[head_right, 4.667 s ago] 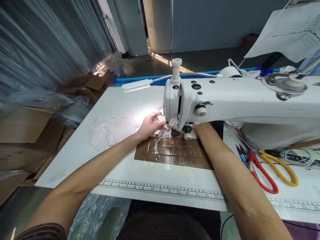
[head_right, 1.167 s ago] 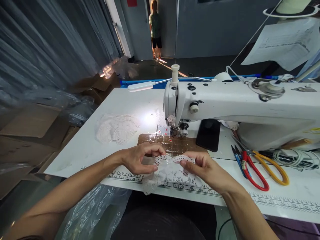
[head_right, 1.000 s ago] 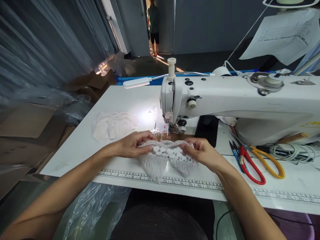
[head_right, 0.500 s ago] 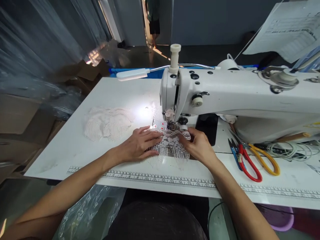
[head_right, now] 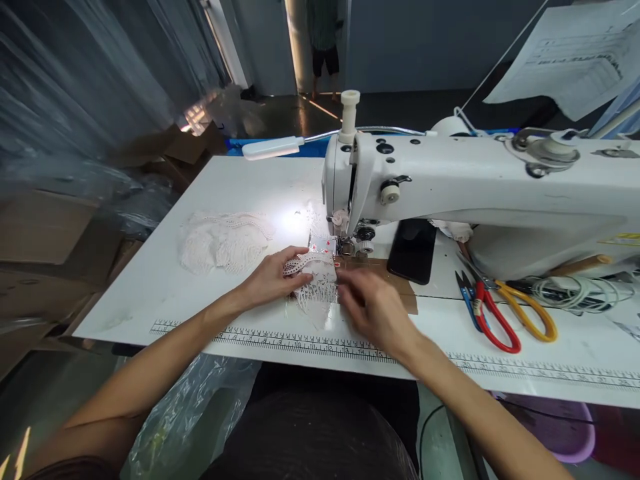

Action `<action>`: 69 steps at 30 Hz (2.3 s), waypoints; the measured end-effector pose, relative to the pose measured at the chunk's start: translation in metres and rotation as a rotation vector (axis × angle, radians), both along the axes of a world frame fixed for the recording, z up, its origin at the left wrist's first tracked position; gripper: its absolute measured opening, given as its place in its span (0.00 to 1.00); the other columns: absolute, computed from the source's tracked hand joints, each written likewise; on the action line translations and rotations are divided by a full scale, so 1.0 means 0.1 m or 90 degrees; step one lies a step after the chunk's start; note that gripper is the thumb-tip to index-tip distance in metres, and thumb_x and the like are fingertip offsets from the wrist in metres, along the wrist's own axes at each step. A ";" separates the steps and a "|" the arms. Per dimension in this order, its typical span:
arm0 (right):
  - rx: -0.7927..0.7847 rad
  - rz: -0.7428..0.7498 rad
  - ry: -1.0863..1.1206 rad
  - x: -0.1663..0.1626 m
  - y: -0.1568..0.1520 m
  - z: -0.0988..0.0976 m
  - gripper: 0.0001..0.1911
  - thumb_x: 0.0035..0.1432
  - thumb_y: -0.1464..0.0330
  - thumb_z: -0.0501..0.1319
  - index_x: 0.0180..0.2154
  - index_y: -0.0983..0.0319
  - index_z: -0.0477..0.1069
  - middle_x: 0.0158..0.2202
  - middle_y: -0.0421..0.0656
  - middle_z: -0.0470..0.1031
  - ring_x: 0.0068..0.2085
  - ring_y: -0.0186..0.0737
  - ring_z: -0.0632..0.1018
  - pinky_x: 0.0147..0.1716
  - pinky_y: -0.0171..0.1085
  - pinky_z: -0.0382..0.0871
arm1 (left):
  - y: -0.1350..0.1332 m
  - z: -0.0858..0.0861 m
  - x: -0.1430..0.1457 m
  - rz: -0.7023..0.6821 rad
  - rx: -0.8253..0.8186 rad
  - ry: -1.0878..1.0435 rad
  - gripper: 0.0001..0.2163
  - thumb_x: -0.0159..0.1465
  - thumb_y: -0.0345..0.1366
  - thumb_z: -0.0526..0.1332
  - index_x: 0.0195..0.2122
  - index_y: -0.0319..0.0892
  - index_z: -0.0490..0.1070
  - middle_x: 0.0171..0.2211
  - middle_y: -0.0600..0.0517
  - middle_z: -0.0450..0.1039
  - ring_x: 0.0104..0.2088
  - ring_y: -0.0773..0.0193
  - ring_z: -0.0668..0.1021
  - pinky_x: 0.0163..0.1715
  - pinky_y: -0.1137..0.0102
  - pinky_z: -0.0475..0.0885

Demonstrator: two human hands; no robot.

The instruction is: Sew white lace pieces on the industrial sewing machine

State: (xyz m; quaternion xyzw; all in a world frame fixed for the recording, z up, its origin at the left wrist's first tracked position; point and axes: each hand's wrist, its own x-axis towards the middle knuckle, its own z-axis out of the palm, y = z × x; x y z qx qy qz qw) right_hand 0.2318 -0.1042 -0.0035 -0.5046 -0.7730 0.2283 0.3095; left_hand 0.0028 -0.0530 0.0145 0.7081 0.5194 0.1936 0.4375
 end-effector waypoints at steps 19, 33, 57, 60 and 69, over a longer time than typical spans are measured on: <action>0.164 0.096 -0.211 0.11 0.25 -0.12 0.20 0.67 0.65 0.51 0.57 0.63 0.67 0.47 0.54 0.71 0.45 0.48 0.74 0.45 0.48 0.72 | -0.01 0.06 -0.03 0.046 -0.074 -0.012 0.30 0.59 0.43 0.68 0.60 0.38 0.62 0.36 0.47 0.76 0.26 0.63 0.80 0.27 0.67 0.78; 0.131 0.120 -0.127 0.17 0.37 -0.27 0.20 0.66 0.67 0.53 0.58 0.58 0.69 0.48 0.51 0.69 0.49 0.47 0.71 0.51 0.50 0.68 | 0.06 -0.02 -0.04 0.028 0.030 0.070 0.28 0.59 0.47 0.67 0.57 0.42 0.66 0.51 0.43 0.74 0.46 0.54 0.78 0.47 0.59 0.75; 0.118 0.160 -0.208 0.20 0.22 -0.18 0.19 0.62 0.69 0.56 0.53 0.51 0.74 0.51 0.47 0.71 0.53 0.52 0.69 0.49 0.53 0.66 | 0.02 -0.06 -0.01 0.064 0.028 0.057 0.30 0.58 0.49 0.68 0.58 0.44 0.64 0.46 0.45 0.75 0.36 0.59 0.81 0.40 0.62 0.76; 0.120 0.161 -0.205 0.20 0.22 -0.19 0.20 0.61 0.69 0.57 0.53 0.51 0.74 0.51 0.47 0.71 0.53 0.52 0.69 0.49 0.54 0.66 | 0.02 -0.03 -0.02 0.050 0.023 0.056 0.32 0.57 0.50 0.68 0.59 0.43 0.64 0.43 0.46 0.76 0.34 0.60 0.80 0.37 0.64 0.76; 0.108 0.172 -0.204 0.21 0.24 -0.20 0.20 0.62 0.67 0.57 0.55 0.50 0.73 0.52 0.46 0.70 0.53 0.52 0.68 0.49 0.53 0.65 | 0.00 0.02 -0.04 0.020 0.017 0.099 0.29 0.60 0.47 0.65 0.59 0.42 0.64 0.35 0.49 0.75 0.30 0.62 0.78 0.31 0.65 0.73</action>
